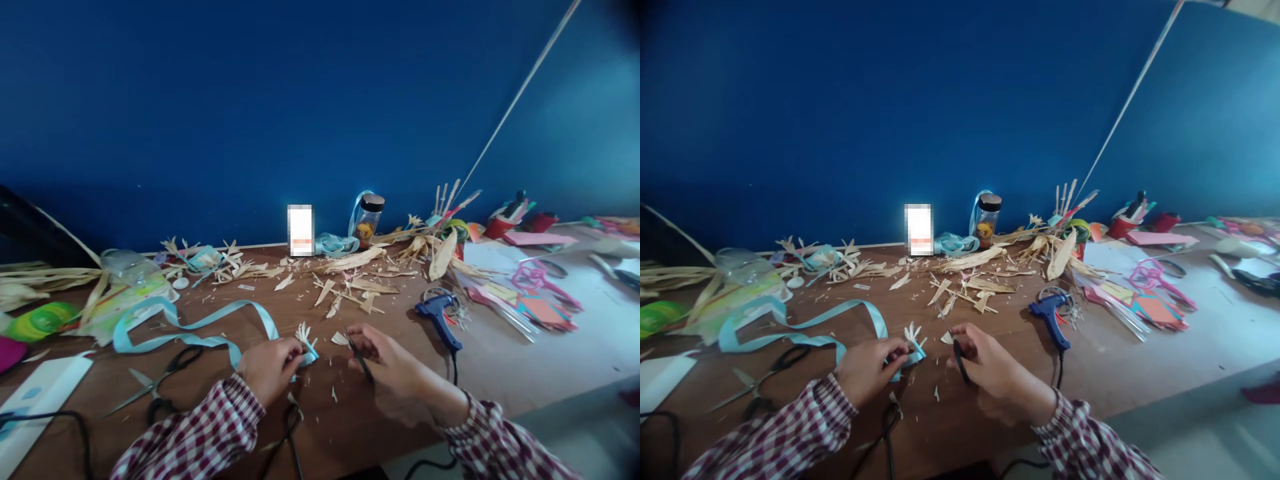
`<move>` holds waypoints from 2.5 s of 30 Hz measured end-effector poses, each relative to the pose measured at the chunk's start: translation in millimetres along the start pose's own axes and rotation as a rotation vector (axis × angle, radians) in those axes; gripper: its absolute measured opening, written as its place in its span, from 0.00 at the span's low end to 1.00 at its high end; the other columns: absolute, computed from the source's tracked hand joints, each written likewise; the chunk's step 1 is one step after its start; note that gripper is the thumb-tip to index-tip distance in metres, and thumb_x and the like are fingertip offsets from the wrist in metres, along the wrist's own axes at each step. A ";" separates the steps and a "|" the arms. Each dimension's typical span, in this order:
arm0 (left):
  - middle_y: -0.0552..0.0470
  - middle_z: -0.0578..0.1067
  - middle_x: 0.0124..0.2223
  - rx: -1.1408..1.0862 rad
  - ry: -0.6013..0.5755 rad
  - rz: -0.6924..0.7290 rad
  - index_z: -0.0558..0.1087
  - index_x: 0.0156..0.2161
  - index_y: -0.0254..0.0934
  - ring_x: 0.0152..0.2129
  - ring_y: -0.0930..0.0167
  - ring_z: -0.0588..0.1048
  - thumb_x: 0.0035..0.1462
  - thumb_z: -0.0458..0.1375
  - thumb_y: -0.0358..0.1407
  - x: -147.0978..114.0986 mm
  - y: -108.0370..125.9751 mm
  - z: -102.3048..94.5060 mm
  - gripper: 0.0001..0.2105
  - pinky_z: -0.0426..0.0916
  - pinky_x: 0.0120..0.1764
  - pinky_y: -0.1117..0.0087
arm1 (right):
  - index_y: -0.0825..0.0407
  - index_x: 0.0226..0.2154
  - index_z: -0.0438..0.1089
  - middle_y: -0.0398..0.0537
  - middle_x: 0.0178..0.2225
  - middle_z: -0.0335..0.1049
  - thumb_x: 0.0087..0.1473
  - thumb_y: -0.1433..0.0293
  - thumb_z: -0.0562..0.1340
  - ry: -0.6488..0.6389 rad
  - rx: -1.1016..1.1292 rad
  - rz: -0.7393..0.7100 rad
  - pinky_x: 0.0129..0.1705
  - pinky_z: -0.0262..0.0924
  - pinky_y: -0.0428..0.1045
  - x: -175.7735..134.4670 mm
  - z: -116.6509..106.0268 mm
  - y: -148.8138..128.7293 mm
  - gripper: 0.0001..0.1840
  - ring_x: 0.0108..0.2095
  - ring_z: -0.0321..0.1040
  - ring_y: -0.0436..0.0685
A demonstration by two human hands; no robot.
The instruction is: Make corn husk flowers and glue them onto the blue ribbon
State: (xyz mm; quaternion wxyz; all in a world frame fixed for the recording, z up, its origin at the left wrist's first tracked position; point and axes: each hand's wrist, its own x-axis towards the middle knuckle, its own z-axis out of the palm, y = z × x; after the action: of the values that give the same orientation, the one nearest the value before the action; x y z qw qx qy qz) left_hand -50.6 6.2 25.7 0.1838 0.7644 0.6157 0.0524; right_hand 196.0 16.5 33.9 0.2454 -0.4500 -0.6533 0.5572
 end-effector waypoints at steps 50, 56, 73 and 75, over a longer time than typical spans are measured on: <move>0.56 0.78 0.29 -0.154 -0.086 -0.168 0.77 0.29 0.46 0.29 0.67 0.75 0.47 0.57 0.41 -16.3 -15.2 -1.0 0.07 0.61 0.29 0.71 | 0.53 0.38 0.69 0.41 0.23 0.66 0.48 0.62 0.62 -0.301 0.075 0.274 0.22 0.50 0.41 -17.5 21.2 1.5 0.15 0.22 0.59 0.47; 0.53 0.80 0.37 -0.316 0.051 -0.185 0.77 0.36 0.41 0.35 0.67 0.76 0.50 0.54 0.39 -11.2 -25.5 1.2 0.12 0.64 0.37 0.71 | 0.51 0.40 0.68 0.46 0.31 0.72 0.49 0.69 0.60 -0.103 -0.217 0.043 0.32 0.58 0.46 -4.8 11.4 -7.1 0.13 0.30 0.67 0.54; 0.48 0.80 0.34 -0.849 0.377 -0.170 0.77 0.34 0.33 0.34 0.66 0.76 0.47 0.58 0.40 26.2 -22.7 3.9 0.13 0.68 0.39 0.69 | 0.50 0.30 0.65 0.42 0.24 0.68 0.48 0.67 0.61 0.434 -0.941 -0.129 0.27 0.46 0.46 98.0 16.5 -19.4 0.05 0.26 0.64 0.53; 0.48 0.80 0.34 -0.875 0.378 -0.182 0.77 0.34 0.33 0.33 0.66 0.75 0.46 0.58 0.38 23.9 -26.1 7.0 0.12 0.68 0.38 0.70 | 0.50 0.31 0.66 0.44 0.27 0.70 0.48 0.68 0.61 0.381 -0.929 -0.163 0.30 0.50 0.46 102.4 16.4 -10.1 0.05 0.29 0.66 0.54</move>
State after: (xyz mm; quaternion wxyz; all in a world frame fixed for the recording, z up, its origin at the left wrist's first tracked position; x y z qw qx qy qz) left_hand -66.9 32.2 6.7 0.3770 0.5354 0.6229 0.4280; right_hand 130.7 96.7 20.8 0.1768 -0.5528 -0.8088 0.0950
